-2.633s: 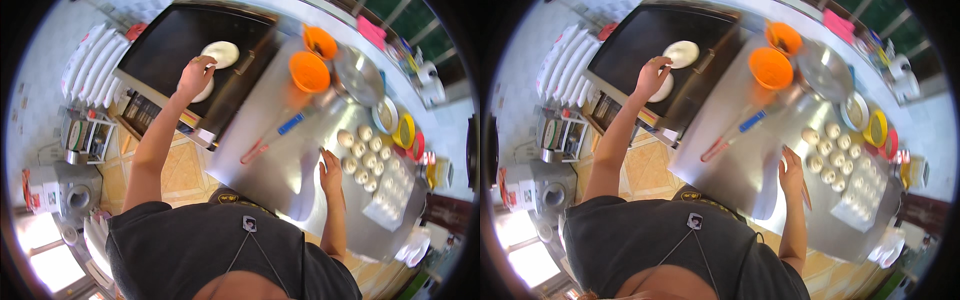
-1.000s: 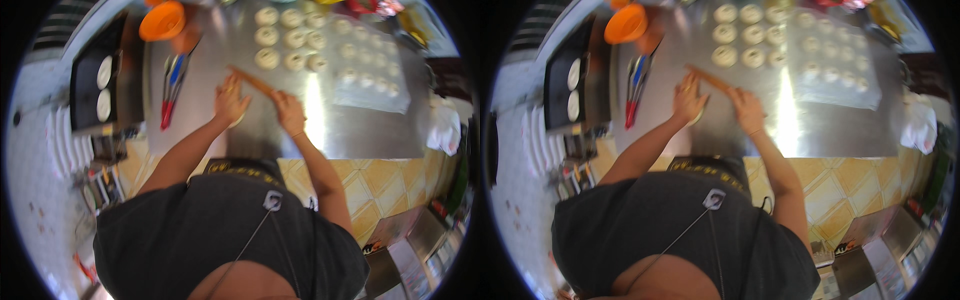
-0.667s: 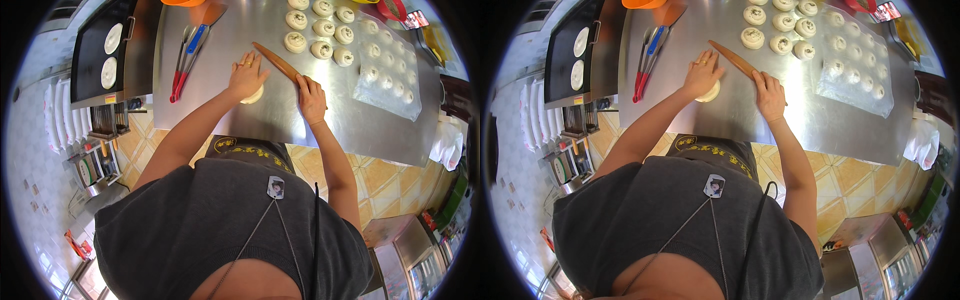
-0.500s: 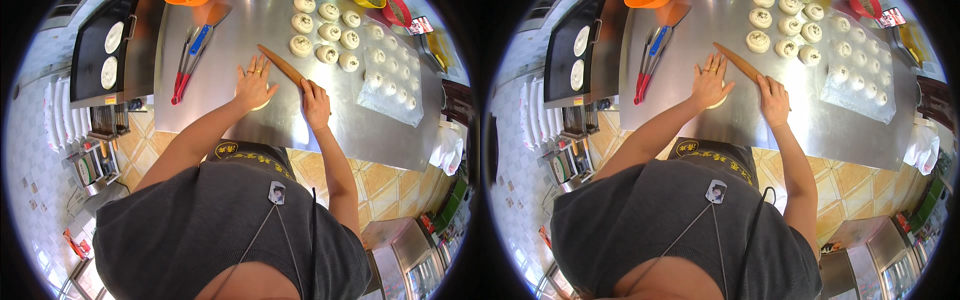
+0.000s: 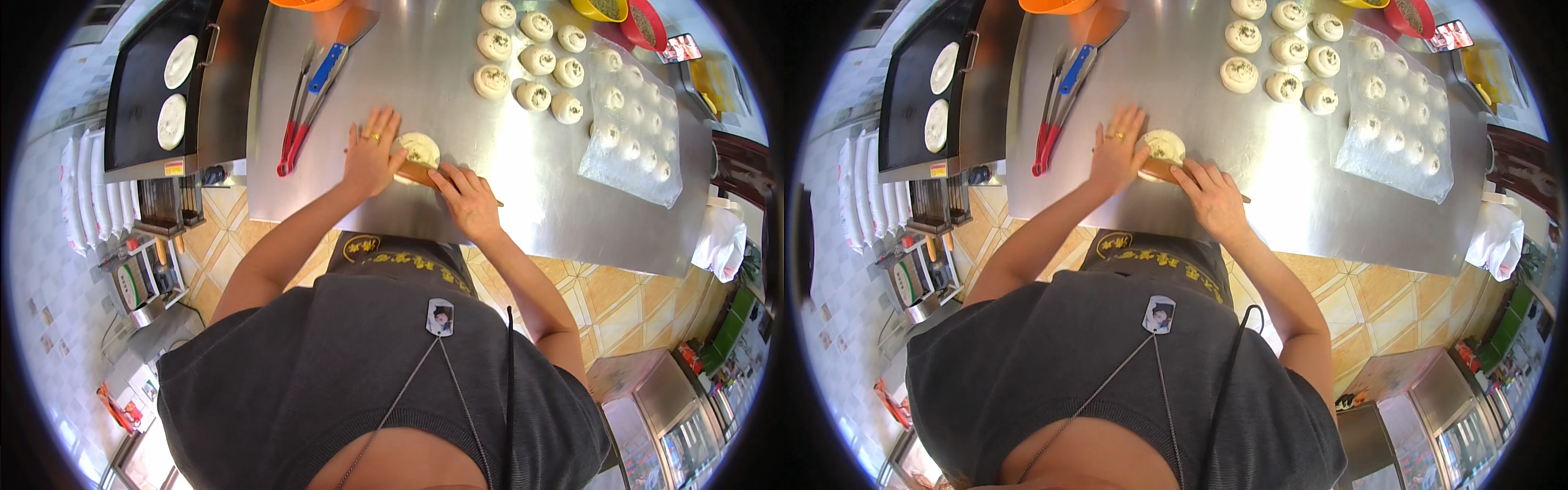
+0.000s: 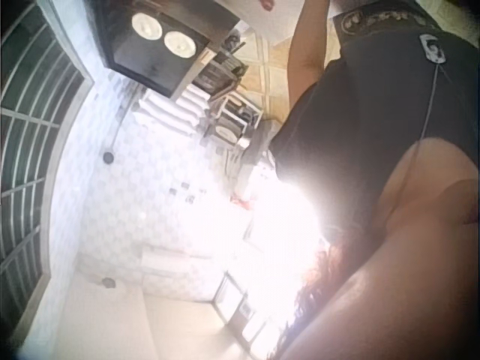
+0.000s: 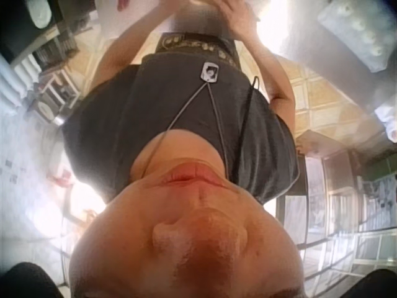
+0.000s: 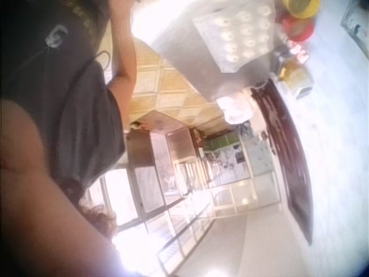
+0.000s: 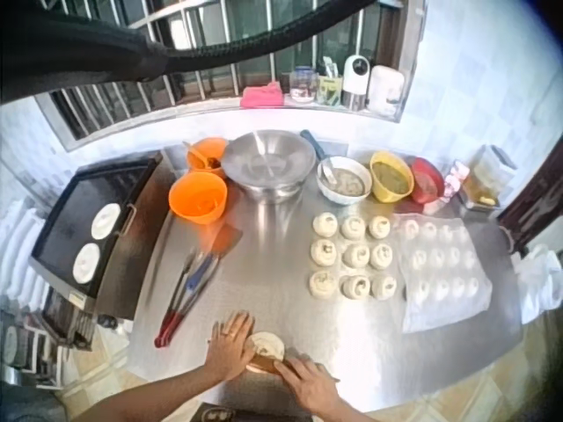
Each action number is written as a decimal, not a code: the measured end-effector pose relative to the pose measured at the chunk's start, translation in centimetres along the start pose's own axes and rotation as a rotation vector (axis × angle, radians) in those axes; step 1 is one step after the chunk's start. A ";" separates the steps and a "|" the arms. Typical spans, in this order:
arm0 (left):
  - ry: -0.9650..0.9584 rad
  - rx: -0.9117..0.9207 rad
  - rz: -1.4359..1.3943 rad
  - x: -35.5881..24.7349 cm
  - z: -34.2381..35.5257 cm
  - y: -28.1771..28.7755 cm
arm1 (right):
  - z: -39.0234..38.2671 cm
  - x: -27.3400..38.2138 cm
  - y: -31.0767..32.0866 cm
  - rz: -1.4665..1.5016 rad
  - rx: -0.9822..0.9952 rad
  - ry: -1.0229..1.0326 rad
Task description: The person cleans a flat-top grill with a cloth and liquid from a bowl, then rolls out dough balls into flat circles using a rolling pin. The flattened dough is placed onto the hot grill to cook.
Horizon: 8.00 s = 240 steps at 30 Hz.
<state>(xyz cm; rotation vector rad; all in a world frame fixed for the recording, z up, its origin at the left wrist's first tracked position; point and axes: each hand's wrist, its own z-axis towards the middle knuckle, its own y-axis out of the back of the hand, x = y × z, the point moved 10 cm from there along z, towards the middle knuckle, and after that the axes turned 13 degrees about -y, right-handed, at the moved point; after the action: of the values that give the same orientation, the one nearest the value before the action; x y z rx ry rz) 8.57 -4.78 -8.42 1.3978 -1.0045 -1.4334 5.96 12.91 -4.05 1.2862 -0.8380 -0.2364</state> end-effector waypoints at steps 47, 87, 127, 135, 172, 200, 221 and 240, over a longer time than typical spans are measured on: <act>-0.048 -0.197 -0.009 1.8 5.2 0.2 | 5.0 -4.2 0.3 -0.116 -0.271 -0.422; 0.191 0.576 -0.294 2.0 0.5 1.0 | -3.7 2.5 5.2 0.230 -0.174 -0.087; 0.220 0.548 -0.647 2.4 4.8 -4.3 | -3.4 2.7 2.5 0.171 -0.154 -0.059; 0.300 0.534 -0.745 1.7 0.0 1.9 | -4.8 3.8 5.6 0.192 -0.194 -0.011; -0.084 -0.085 -0.215 0.9 -0.1 -0.7 | -2.6 -0.5 -0.8 0.063 -0.169 -0.249; 0.009 -0.085 0.083 2.3 -0.4 -0.7 | 1.8 -2.7 -1.1 -0.118 -0.158 -0.337; -0.242 0.154 0.008 1.3 -1.2 -1.9 | 0.0 -1.1 -4.4 -0.065 0.011 -0.390; -0.149 0.025 -0.220 0.5 -0.9 -0.7 | -3.8 0.4 -1.1 0.168 -0.125 -0.185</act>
<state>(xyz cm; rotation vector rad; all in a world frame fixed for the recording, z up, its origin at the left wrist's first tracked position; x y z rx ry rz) 9.46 -5.09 -9.26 1.4725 -0.9875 -1.7132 9.02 15.18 -5.02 1.0819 -1.0672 -0.2728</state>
